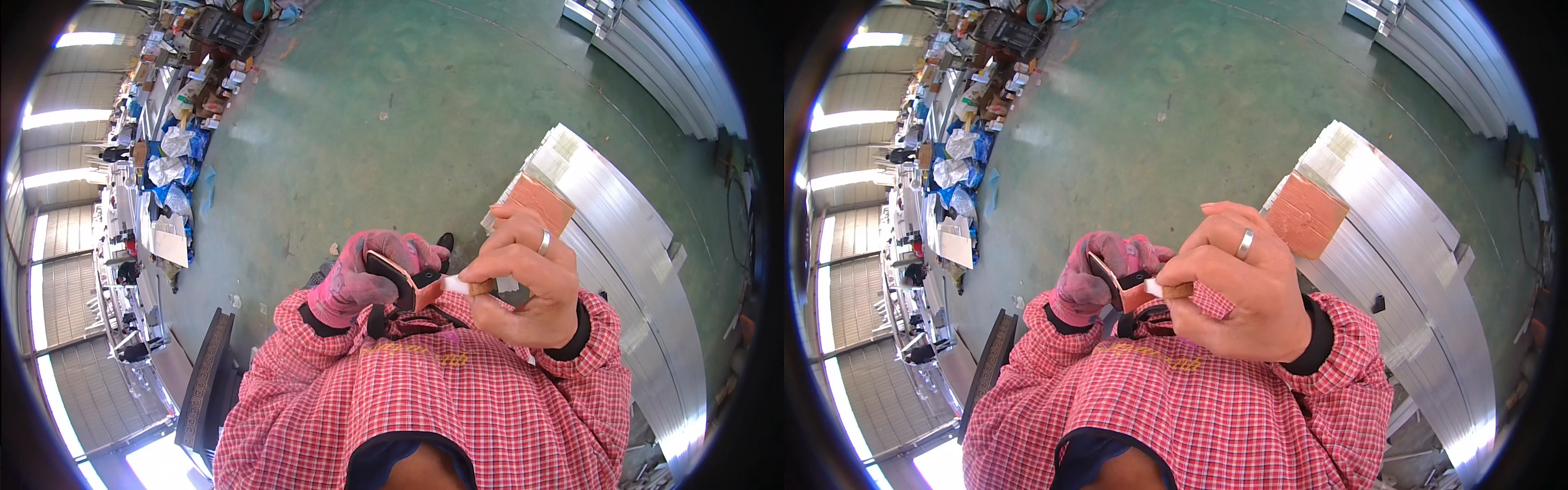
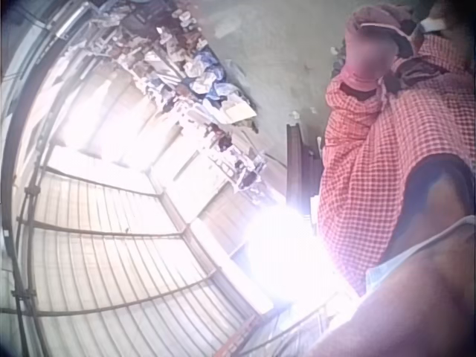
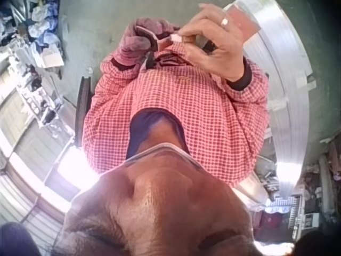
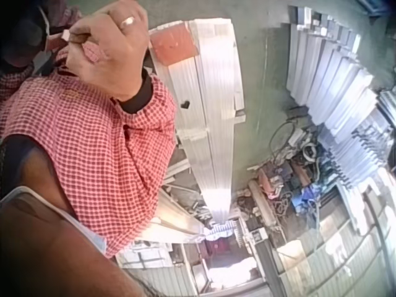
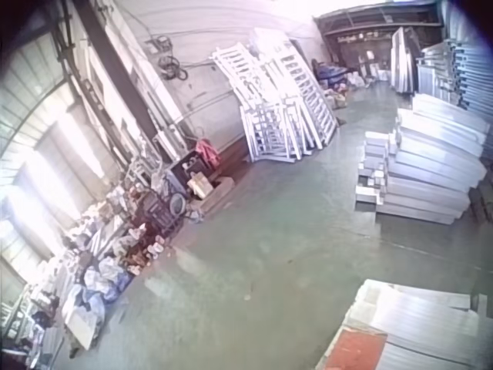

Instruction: The person repeatedly applies small pieces of white tape to the edges of a small dark rectangular component. They hold the component in one hand and use the other to place and smooth the tape along its perimeter. The process is repeated multiple times on the same item.

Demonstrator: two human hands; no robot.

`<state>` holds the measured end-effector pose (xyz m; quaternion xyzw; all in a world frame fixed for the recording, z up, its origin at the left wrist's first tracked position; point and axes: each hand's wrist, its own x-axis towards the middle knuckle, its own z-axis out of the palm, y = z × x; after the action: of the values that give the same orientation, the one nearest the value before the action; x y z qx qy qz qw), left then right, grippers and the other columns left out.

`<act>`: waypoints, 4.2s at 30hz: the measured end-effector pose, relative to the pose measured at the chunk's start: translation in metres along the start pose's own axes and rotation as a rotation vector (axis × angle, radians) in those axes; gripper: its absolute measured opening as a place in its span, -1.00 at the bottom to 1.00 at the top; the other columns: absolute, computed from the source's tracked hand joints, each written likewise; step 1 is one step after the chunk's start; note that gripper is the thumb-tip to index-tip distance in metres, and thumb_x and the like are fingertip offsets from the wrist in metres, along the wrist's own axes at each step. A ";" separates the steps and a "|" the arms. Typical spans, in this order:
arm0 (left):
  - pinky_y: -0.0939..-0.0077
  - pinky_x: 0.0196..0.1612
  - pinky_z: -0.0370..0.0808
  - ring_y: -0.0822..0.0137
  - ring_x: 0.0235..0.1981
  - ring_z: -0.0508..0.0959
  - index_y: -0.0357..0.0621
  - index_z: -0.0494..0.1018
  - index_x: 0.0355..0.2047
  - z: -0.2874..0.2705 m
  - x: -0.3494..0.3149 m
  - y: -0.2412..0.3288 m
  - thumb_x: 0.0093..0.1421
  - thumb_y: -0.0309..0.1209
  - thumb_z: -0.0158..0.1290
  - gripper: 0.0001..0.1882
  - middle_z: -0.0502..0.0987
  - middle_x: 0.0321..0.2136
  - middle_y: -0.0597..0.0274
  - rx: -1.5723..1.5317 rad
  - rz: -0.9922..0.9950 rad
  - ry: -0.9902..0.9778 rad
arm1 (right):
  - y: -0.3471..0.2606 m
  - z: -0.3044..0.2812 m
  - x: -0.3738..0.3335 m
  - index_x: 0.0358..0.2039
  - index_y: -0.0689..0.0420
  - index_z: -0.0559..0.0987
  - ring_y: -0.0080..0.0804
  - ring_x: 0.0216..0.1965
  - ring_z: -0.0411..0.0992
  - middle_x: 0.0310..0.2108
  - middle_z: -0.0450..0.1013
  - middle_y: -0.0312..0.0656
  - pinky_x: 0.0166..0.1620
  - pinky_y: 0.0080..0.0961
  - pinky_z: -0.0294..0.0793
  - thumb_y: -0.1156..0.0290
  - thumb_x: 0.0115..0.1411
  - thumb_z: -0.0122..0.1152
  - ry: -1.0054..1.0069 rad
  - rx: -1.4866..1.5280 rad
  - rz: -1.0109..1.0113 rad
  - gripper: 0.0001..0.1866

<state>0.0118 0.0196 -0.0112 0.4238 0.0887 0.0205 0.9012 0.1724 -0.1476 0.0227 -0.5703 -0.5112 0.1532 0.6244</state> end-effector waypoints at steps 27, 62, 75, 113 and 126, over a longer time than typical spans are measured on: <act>-0.05 0.18 0.12 0.16 -0.17 0.46 -0.21 0.49 -0.52 0.005 0.011 0.014 -0.20 -0.46 0.19 -0.82 0.50 -0.38 0.11 0.289 0.069 -0.061 | -0.003 -0.003 -0.002 -0.53 0.03 0.51 -0.50 -0.49 0.40 -0.60 0.34 -0.44 -0.03 -0.22 0.36 0.60 -0.30 0.23 -0.029 0.035 0.023 -0.76; 0.02 0.15 0.18 0.26 -0.36 0.43 -0.03 0.35 -0.62 0.004 0.020 0.021 -0.15 -0.38 0.14 -0.84 0.41 -0.61 0.39 0.360 0.092 -0.028 | 0.024 -0.002 0.002 -0.55 0.09 0.52 -0.49 -0.55 0.37 -0.63 0.38 -0.42 -0.06 -0.32 0.35 0.62 -0.25 0.21 -0.002 0.092 0.097 -0.81; -0.03 0.15 0.12 0.19 -0.21 0.43 -0.04 0.36 -0.57 0.007 0.021 0.013 -0.15 -0.31 0.21 -0.77 0.47 -0.51 0.25 0.003 -0.023 0.121 | 0.021 0.008 0.011 -0.50 0.06 0.53 -0.51 -0.50 0.41 -0.59 0.39 -0.44 0.01 -0.20 0.33 0.61 -0.27 0.24 0.097 0.022 0.018 -0.77; 0.18 0.08 0.20 0.25 -0.24 0.40 -0.04 0.33 -0.54 0.009 0.018 0.008 -0.18 -0.35 0.22 -0.74 0.49 -0.47 0.27 -0.148 0.013 0.112 | 0.014 0.006 0.005 -0.51 0.07 0.53 -0.48 -0.50 0.40 -0.59 0.39 -0.42 -0.03 -0.22 0.35 0.62 -0.25 0.22 0.114 -0.002 0.021 -0.78; 0.05 0.26 0.15 0.20 0.00 0.45 -0.29 0.39 -0.07 -0.006 0.009 -0.004 -0.01 -0.43 0.10 -0.55 0.58 -0.29 0.11 -0.287 0.025 0.227 | 0.063 -0.017 -0.026 -0.45 0.24 0.53 -0.56 -0.46 0.40 -0.48 0.40 -0.22 -0.38 -0.64 0.37 0.64 -0.10 0.21 0.414 -0.063 0.345 -0.87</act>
<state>0.0198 0.0224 -0.0194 0.2870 0.1806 0.0917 0.9363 0.2001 -0.1580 -0.0410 -0.6873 -0.2727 0.1214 0.6622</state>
